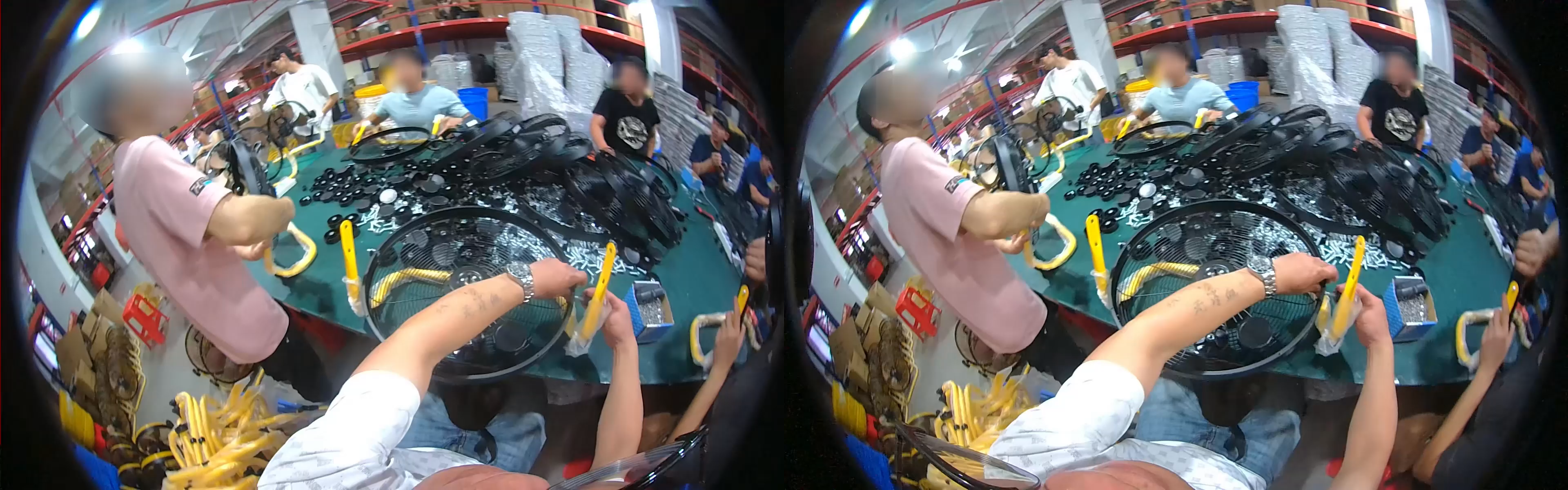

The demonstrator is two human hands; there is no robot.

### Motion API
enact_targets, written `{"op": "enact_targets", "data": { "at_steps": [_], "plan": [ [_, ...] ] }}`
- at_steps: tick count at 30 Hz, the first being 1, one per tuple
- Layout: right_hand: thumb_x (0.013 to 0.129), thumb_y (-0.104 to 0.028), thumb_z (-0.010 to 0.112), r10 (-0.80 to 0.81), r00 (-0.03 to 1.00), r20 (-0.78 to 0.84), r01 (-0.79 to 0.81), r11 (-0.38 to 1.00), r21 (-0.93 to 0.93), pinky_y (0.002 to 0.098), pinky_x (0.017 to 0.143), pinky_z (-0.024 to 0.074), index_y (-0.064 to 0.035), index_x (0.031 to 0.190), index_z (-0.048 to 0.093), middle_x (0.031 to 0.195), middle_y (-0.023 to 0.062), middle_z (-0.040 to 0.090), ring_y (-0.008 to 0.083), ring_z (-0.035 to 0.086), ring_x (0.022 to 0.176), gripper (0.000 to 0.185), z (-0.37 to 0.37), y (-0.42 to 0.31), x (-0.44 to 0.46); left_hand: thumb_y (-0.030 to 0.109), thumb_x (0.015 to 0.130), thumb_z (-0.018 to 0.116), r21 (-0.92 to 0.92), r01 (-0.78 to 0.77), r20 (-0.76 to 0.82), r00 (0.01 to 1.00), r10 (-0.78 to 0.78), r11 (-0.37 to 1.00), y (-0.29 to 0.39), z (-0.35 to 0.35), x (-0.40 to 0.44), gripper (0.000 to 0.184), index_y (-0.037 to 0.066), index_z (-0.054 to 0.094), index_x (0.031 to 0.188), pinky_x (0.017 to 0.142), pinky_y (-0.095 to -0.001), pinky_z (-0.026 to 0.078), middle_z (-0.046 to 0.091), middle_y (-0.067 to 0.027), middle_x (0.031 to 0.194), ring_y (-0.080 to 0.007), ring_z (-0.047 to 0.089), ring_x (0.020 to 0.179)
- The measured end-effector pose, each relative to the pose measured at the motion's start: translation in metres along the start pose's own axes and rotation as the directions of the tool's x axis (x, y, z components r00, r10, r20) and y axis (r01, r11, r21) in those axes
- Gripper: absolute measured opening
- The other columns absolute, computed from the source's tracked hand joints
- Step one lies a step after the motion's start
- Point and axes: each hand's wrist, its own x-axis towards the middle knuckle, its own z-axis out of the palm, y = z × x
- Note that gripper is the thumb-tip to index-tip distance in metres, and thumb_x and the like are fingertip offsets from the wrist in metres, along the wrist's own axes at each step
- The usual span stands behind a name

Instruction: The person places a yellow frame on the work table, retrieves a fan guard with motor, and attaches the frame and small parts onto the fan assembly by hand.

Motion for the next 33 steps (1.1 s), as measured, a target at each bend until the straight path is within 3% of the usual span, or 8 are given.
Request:
{"op": "enact_targets", "data": {
  "at_steps": [11,20,24,26,28,30,31,33],
  "plan": [
    [0.085,-0.005,0.065,-0.072,0.997,0.010,0.072,0.976,-0.204,0.0272,0.086,0.0453,-0.0020,0.119,0.060,0.111,0.0037,0.062,0.0129,0.058,0.096,0.035,-0.013,0.011,0.013,0.022,0.070,0.073,-0.015,-0.007,-0.211,0.977,0.003,1.000,-0.020,0.032,-0.002,0.018,0.011,0.063,0.080,0.070,-0.0425,0.051,0.064,-0.0076,0.084,-0.0308,0.063,0.084],
    [0.092,-0.013,0.060,0.040,0.999,-0.034,-0.048,0.958,-0.283,0.0218,0.067,0.0462,0.0004,0.116,0.058,0.092,0.0021,0.061,0.0088,0.056,0.073,0.027,0.002,0.005,0.025,0.025,0.075,0.068,0.042,0.035,-0.192,0.981,-0.026,0.999,-0.014,0.027,-0.005,0.018,0.012,0.068,0.089,0.072,-0.0415,0.052,0.068,-0.0059,0.090,-0.0281,0.065,0.087],
    [0.089,-0.015,0.064,0.008,1.000,-0.004,-0.009,0.949,-0.316,0.0248,0.073,0.0475,0.0002,0.120,0.058,0.099,0.0044,0.063,0.0117,0.059,0.082,0.035,0.016,0.009,0.032,0.026,0.074,0.069,0.027,-0.043,-0.191,0.980,0.047,0.999,-0.032,0.042,0.005,0.022,0.015,0.070,0.093,0.075,-0.0420,0.052,0.069,-0.0091,0.091,-0.0297,0.066,0.087],
    [0.087,-0.019,0.067,-0.020,0.999,0.047,0.038,0.908,-0.417,0.0290,0.080,0.0490,0.0000,0.122,0.059,0.112,0.0089,0.064,0.0160,0.062,0.097,0.040,0.009,0.012,0.030,0.029,0.080,0.066,-0.097,-0.007,-0.132,0.991,-0.006,0.995,-0.012,0.014,-0.014,0.031,0.021,0.067,0.110,0.079,-0.0392,0.052,0.068,-0.0078,0.100,-0.0280,0.066,0.093],
    [0.085,-0.015,0.068,0.051,0.996,-0.074,-0.075,0.923,-0.379,0.0294,0.075,0.0505,-0.0002,0.116,0.063,0.099,0.0055,0.067,0.0137,0.063,0.085,0.034,0.028,-0.003,0.018,0.026,0.083,0.062,-0.195,0.101,0.039,0.995,-0.095,0.976,0.012,-0.017,-0.023,0.039,0.028,0.063,0.122,0.082,-0.0380,0.052,0.066,-0.0084,0.110,-0.0273,0.065,0.097],
    [0.086,-0.009,0.066,0.062,0.994,-0.094,-0.081,0.974,-0.212,0.0250,0.074,0.0497,0.0017,0.112,0.063,0.094,0.0055,0.065,0.0126,0.062,0.082,0.029,0.024,-0.004,0.016,0.015,0.083,0.062,-0.153,0.093,-0.068,0.992,-0.105,0.984,-0.005,0.008,-0.014,0.026,0.018,0.062,0.109,0.075,-0.0374,0.053,0.064,-0.0061,0.099,-0.0279,0.065,0.092],
    [0.086,-0.007,0.066,0.066,0.995,-0.069,-0.085,0.947,-0.309,0.0253,0.072,0.0505,0.0020,0.112,0.063,0.091,0.0049,0.065,0.0127,0.062,0.079,0.028,0.018,-0.002,0.019,0.014,0.081,0.065,-0.033,0.020,-0.130,0.991,-0.024,0.999,-0.019,0.022,-0.007,0.019,0.012,0.058,0.099,0.072,-0.0375,0.053,0.062,-0.0068,0.093,-0.0282,0.064,0.088],
    [0.087,-0.008,0.067,0.114,0.993,-0.027,-0.115,0.991,-0.072,0.0252,0.074,0.0526,0.0037,0.112,0.062,0.091,0.0063,0.065,0.0124,0.063,0.079,0.028,0.023,-0.018,0.006,0.014,0.080,0.066,-0.052,-0.047,-0.220,0.975,0.035,0.998,-0.015,0.026,-0.004,0.019,0.009,0.055,0.095,0.072,-0.0380,0.052,0.060,-0.0099,0.090,-0.0295,0.062,0.086]
  ]
}}
